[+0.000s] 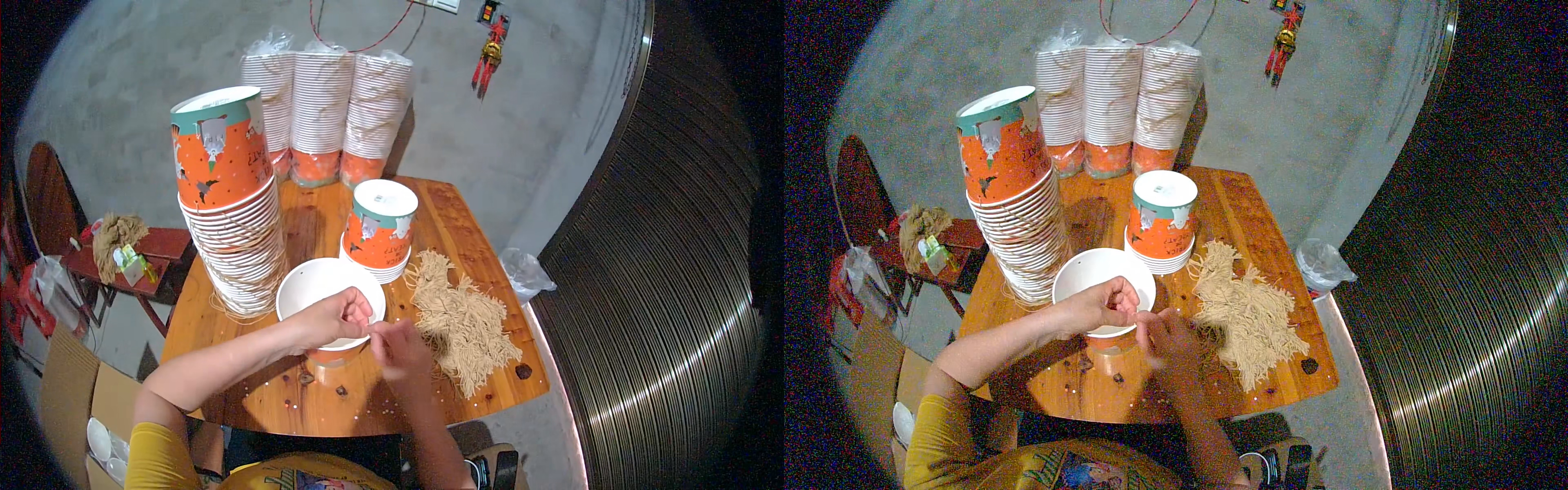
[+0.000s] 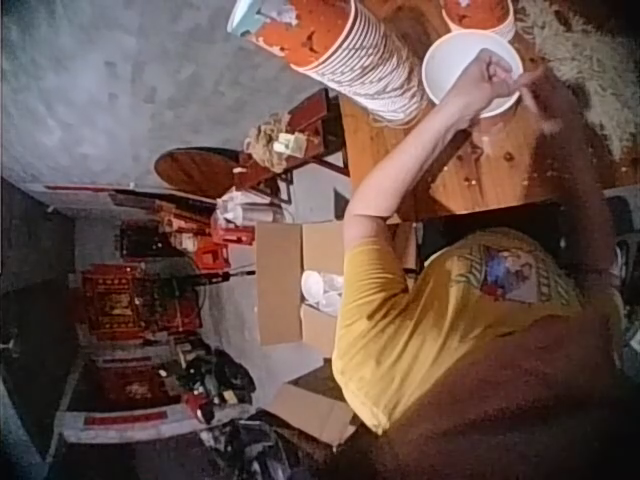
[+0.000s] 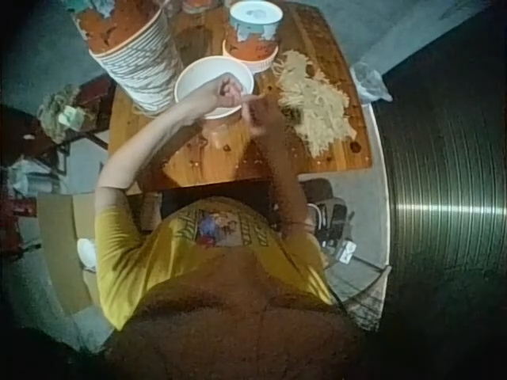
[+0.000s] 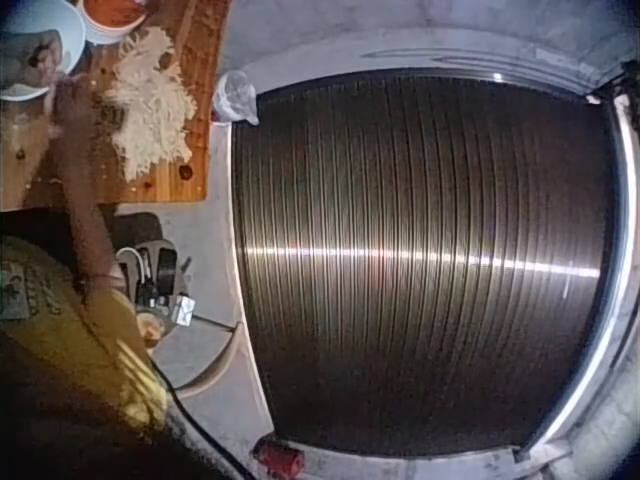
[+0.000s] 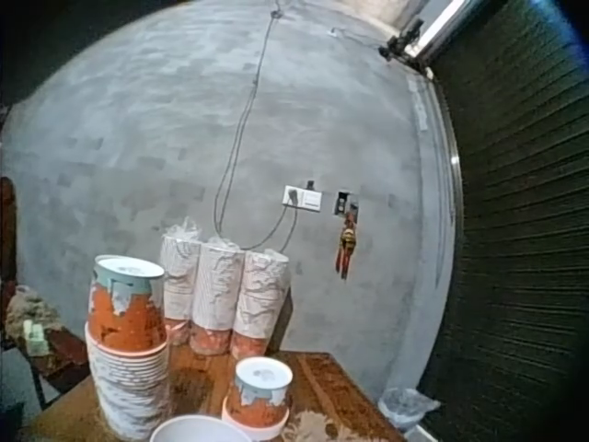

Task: Attaching string handles to printed paper buckets by threading them through pre-made holes.

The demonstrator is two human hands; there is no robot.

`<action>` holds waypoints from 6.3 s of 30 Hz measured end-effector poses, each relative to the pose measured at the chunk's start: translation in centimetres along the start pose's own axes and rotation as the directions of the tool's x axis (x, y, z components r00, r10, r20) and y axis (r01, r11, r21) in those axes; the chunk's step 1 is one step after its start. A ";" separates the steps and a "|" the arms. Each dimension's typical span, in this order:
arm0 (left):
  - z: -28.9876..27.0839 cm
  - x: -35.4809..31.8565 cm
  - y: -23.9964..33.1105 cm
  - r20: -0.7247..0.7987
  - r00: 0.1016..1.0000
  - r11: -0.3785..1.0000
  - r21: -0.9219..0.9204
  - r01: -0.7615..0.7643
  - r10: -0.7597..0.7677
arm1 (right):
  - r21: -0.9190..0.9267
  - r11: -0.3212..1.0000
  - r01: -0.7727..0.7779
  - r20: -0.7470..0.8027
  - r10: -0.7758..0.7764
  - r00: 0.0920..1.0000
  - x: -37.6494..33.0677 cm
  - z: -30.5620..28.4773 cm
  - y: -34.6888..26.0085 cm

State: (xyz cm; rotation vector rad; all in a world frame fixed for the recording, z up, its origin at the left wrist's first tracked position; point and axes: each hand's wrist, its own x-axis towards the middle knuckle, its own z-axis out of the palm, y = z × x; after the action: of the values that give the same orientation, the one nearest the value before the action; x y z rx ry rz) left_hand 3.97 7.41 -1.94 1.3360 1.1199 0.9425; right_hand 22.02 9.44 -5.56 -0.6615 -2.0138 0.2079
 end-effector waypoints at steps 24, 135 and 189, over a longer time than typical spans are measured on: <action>0.4 -0.8 0.3 -0.047 0.997 0.894 0.446 -0.035 0.062 | 0.570 0.735 -0.368 0.053 0.414 0.909 -2.5 2.3 2.1; 3.7 -3.9 3.2 0.000 1.000 0.949 -0.316 -0.021 0.022 | 0.610 0.734 -0.298 0.151 0.262 0.953 3.7 -3.1 -2.0; 0.5 -5.5 2.1 -0.121 0.991 0.821 0.570 0.018 0.062 | 0.390 0.837 -0.384 -0.117 0.459 0.881 -1.7 2.6 -2.9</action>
State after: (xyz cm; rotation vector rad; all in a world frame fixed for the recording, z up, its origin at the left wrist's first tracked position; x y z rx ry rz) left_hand 3.38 2.06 0.47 1.7884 1.5768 0.7412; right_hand 19.39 6.42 -7.06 -0.8499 -1.5503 0.7247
